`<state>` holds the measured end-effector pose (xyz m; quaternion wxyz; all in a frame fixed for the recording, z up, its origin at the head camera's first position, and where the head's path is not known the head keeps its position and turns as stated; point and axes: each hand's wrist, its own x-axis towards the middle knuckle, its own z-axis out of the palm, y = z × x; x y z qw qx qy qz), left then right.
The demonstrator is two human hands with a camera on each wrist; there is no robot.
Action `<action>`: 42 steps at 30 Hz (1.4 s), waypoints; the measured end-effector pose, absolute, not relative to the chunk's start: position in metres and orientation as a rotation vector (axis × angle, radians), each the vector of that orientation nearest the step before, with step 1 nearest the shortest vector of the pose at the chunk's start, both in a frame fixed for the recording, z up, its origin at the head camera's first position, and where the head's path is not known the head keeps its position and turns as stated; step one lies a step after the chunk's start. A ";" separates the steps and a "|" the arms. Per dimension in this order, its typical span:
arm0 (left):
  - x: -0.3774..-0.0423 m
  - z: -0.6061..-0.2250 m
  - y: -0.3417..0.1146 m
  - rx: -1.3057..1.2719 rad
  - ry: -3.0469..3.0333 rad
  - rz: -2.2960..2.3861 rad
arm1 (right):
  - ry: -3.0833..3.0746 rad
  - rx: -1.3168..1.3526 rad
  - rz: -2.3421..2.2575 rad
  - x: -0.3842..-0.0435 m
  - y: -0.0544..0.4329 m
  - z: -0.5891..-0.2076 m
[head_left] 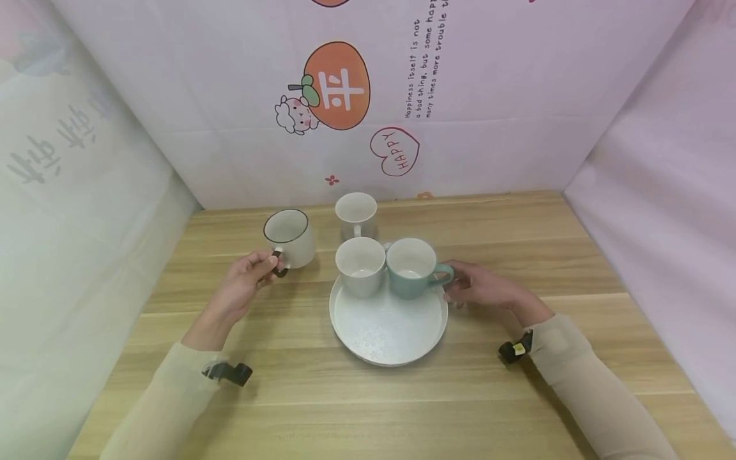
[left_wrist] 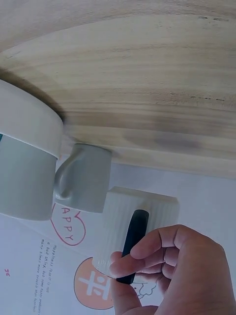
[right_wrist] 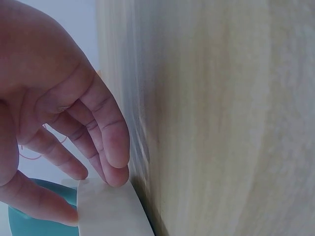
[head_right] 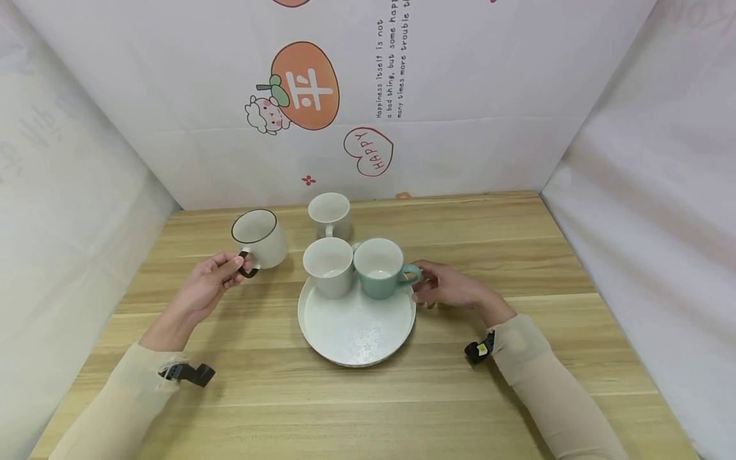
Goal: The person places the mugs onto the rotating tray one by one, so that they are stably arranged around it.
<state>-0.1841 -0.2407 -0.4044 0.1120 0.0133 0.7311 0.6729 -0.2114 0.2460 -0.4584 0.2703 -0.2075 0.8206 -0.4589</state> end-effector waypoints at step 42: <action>-0.131 -0.375 -0.228 0.338 2.045 2.011 | 2.200 -0.577 -1.245 -0.213 0.247 -0.459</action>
